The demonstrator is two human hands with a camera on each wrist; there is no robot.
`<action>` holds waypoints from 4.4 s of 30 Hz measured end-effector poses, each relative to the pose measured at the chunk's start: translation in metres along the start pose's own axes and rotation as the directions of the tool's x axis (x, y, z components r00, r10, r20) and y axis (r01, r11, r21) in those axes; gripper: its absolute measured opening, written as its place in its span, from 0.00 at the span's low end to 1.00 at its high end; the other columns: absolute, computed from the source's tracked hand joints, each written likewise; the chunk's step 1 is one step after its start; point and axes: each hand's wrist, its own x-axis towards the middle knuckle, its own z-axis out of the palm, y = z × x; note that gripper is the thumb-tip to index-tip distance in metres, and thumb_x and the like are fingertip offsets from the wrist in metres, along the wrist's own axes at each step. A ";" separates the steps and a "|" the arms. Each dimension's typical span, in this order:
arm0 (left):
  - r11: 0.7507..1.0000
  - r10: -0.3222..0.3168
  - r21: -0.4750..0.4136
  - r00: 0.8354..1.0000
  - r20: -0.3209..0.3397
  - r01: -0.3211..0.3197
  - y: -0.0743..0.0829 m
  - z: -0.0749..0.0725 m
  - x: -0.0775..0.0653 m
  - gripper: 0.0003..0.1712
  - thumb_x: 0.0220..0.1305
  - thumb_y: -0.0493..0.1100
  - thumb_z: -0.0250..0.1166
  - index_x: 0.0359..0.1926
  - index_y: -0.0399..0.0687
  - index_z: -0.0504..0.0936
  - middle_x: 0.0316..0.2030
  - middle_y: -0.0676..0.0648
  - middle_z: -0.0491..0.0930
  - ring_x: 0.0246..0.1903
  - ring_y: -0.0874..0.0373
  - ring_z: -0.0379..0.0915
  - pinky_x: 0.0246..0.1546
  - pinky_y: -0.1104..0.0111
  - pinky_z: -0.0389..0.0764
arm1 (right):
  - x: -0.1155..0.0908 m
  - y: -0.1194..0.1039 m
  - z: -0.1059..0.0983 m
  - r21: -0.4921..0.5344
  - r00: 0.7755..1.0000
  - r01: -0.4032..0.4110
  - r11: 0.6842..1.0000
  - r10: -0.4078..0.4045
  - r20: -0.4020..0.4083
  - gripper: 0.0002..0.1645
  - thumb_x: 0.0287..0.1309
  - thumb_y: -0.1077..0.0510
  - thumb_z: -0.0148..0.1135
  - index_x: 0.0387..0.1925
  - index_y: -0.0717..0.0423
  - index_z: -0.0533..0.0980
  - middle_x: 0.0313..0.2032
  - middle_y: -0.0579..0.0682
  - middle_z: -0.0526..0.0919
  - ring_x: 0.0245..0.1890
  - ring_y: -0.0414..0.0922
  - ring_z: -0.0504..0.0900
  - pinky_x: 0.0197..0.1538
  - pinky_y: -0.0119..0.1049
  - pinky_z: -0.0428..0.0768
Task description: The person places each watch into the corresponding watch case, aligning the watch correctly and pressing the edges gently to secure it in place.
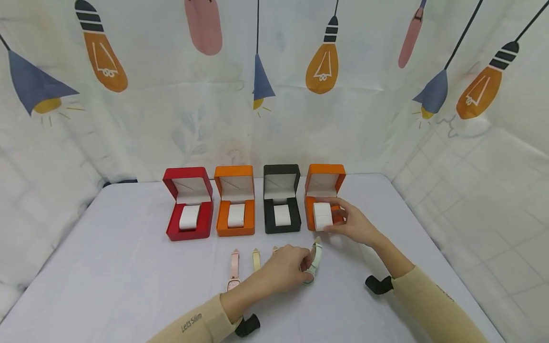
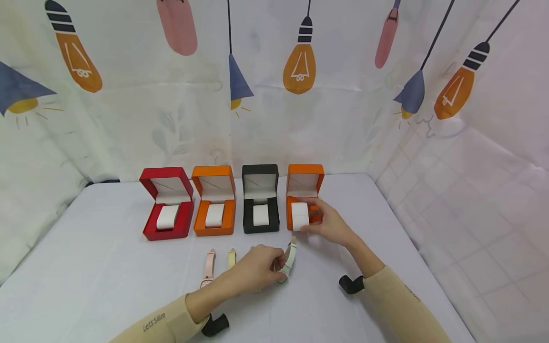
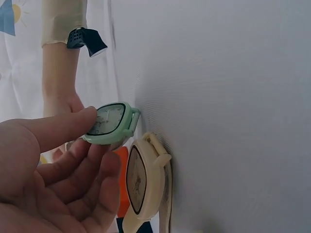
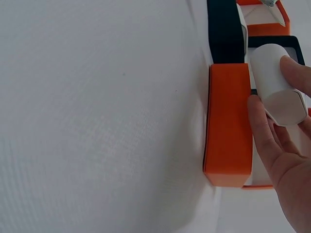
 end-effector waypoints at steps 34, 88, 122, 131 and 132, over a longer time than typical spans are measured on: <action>0.878 -0.084 -0.478 0.993 -0.085 0.033 -0.036 -0.026 0.002 0.16 0.62 0.38 0.75 0.49 0.45 0.80 0.37 0.50 0.80 0.38 0.57 0.78 0.36 0.69 0.82 | -0.002 -0.003 0.005 0.036 1.000 0.005 0.999 -0.006 0.029 0.48 0.54 0.64 0.79 0.73 0.55 0.65 0.66 0.58 0.70 0.56 0.60 0.78 0.52 0.37 0.84; 0.691 -0.235 -0.718 0.965 -0.115 0.083 -0.073 -0.054 0.000 0.16 0.66 0.35 0.71 0.52 0.35 0.79 0.43 0.43 0.84 0.41 0.52 0.82 0.46 0.60 0.86 | 0.015 -0.029 0.045 0.073 0.957 0.164 0.984 -0.176 0.230 0.46 0.55 0.65 0.77 0.73 0.59 0.65 0.65 0.54 0.72 0.53 0.58 0.78 0.53 0.53 0.84; 0.696 -0.188 -0.713 0.979 -0.077 0.078 -0.078 -0.057 -0.007 0.16 0.68 0.36 0.70 0.53 0.38 0.80 0.45 0.42 0.86 0.43 0.51 0.82 0.52 0.51 0.84 | 0.020 -0.027 0.055 -0.011 0.968 0.151 0.989 -0.145 0.204 0.46 0.54 0.60 0.79 0.73 0.53 0.68 0.63 0.50 0.74 0.53 0.52 0.80 0.49 0.42 0.86; 0.697 -0.199 -0.712 0.977 -0.081 0.083 -0.078 -0.056 -0.006 0.15 0.68 0.36 0.70 0.53 0.37 0.79 0.43 0.42 0.86 0.42 0.51 0.82 0.50 0.54 0.85 | 0.022 -0.027 0.059 0.003 0.974 0.131 0.991 -0.129 0.185 0.46 0.53 0.60 0.80 0.72 0.51 0.70 0.61 0.51 0.76 0.52 0.52 0.82 0.47 0.39 0.86; 0.698 -0.201 -0.712 0.976 -0.083 0.084 -0.078 -0.056 -0.005 0.16 0.68 0.36 0.70 0.53 0.37 0.79 0.43 0.42 0.86 0.42 0.51 0.82 0.50 0.55 0.85 | 0.022 -0.027 0.059 -0.005 0.976 0.128 0.992 -0.125 0.179 0.45 0.53 0.59 0.80 0.72 0.50 0.70 0.61 0.51 0.76 0.52 0.52 0.82 0.47 0.38 0.86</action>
